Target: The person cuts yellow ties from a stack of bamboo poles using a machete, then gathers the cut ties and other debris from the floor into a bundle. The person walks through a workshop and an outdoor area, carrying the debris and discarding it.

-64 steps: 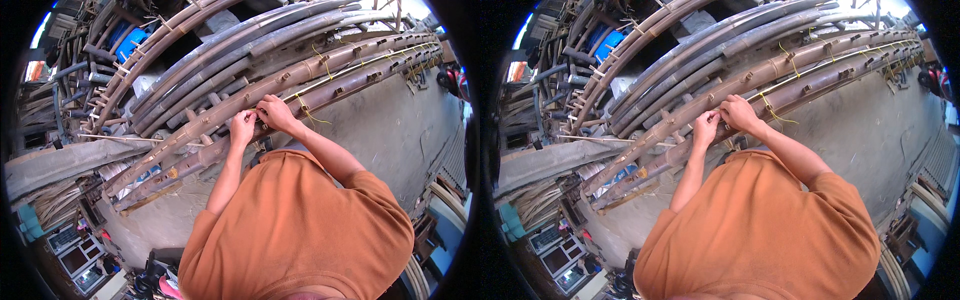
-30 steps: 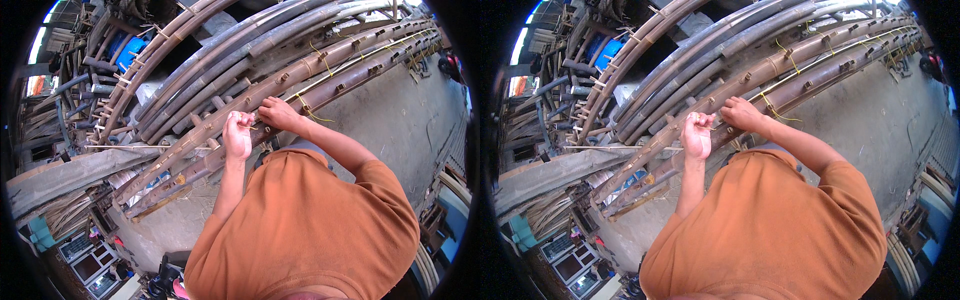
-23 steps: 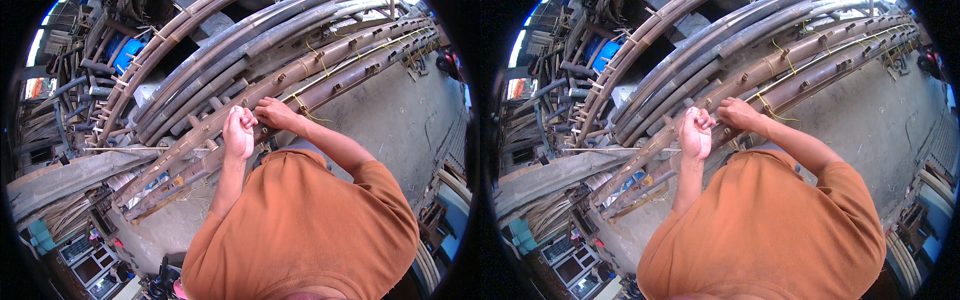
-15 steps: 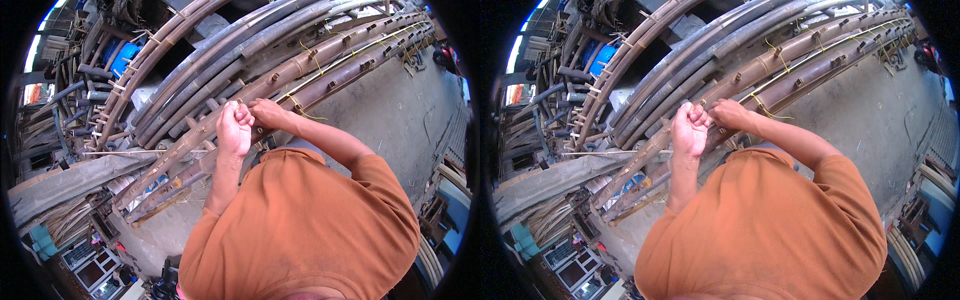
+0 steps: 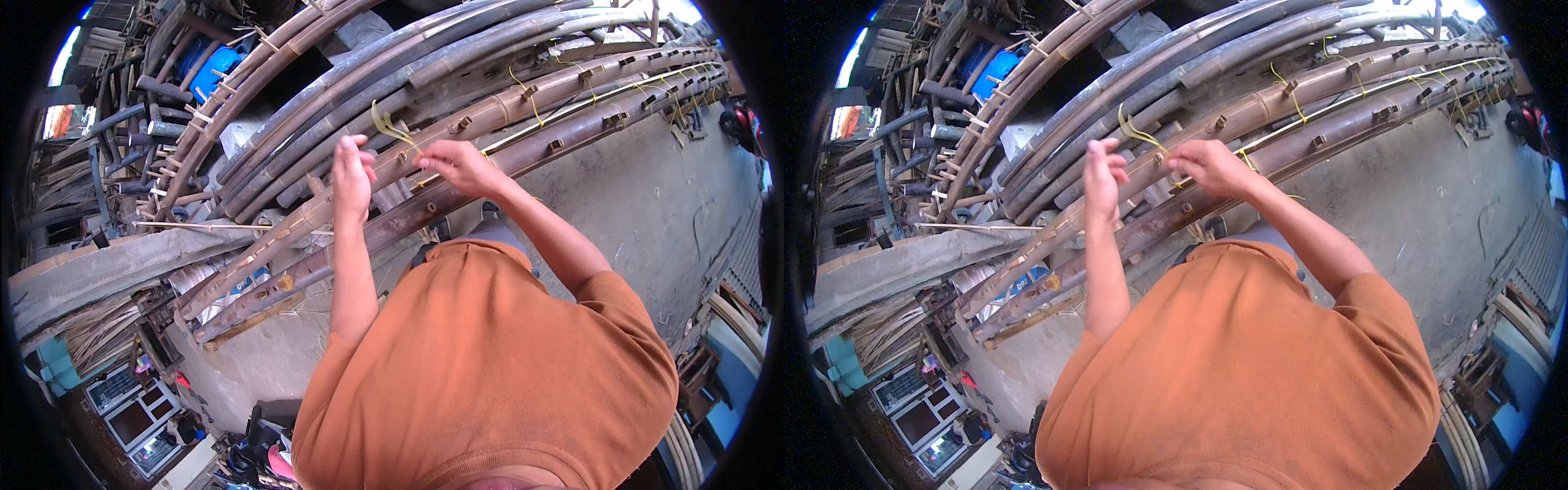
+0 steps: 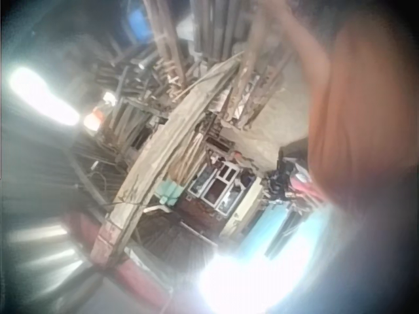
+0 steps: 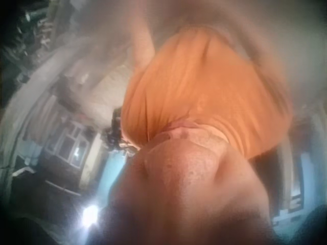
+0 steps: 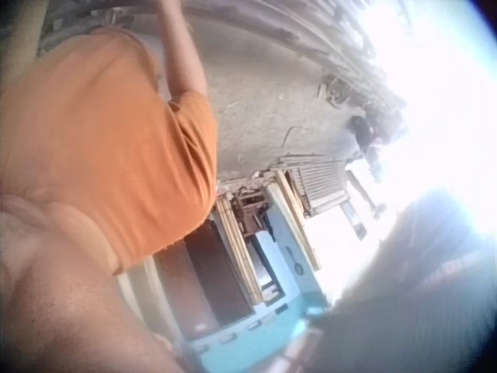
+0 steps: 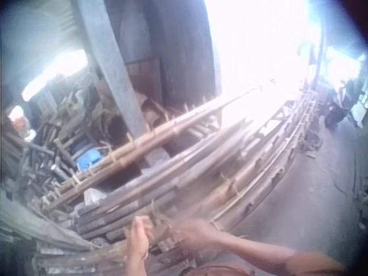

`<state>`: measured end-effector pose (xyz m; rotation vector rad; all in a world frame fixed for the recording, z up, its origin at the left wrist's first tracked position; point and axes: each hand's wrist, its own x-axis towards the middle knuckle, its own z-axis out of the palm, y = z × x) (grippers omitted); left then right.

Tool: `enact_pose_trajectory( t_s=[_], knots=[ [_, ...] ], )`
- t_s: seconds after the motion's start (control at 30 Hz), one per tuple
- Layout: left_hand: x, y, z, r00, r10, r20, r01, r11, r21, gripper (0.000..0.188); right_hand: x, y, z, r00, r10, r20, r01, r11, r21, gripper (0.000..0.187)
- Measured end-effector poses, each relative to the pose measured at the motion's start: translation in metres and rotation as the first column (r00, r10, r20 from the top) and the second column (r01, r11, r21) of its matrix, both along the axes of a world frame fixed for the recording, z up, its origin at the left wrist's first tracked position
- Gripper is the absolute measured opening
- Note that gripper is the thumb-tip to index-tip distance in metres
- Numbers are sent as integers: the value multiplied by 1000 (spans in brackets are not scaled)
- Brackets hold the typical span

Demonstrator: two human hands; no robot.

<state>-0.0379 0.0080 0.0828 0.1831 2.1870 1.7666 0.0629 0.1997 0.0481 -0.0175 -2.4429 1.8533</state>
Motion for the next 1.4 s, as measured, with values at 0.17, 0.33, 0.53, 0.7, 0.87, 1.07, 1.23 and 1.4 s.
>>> enact_pose_trajectory(
  t_s=[0.17, 0.33, 0.53, 0.7, 0.87, 1.07, 1.23, 1.4],
  knots=[
    [36, 4, -60, 812, -390, 435, 428, 904, 12, 67, -5, 0, 18, 991, -106, 86, 136, 827, -545, 21],
    [61, -6, -83, 885, -428, -181, 307, 831, -464, 42, -11, -11, -12, 984, -144, 101, 129, 982, 137, 19],
    [80, -2, -77, 763, -402, -506, 81, 836, -542, 21, -18, -18, -64, 996, 90, -9, -74, 870, 487, 13],
    [70, -2, -88, 761, -364, -538, 122, 894, -432, 26, -17, -10, -57, 979, 201, 28, -190, 859, 475, 12],
    [58, -8, -95, 857, -331, -394, 205, 922, -329, 25, -15, -20, -56, 986, 169, -7, -143, 853, 501, 14],
    [46, -10, -104, 872, -415, -259, 300, 872, -388, 25, -11, -26, -69, 998, 60, -35, -35, 867, 498, 15],
    [36, -10, -130, 919, -366, -144, 322, 910, -260, 24, -6, -33, -68, 999, 5, 34, -24, 818, 575, 11],
    [36, -13, -119, 959, -281, -44, 269, 946, -183, 27, -4, -38, -71, 959, 76, -273, 77, 856, 511, 12]
  ],
)
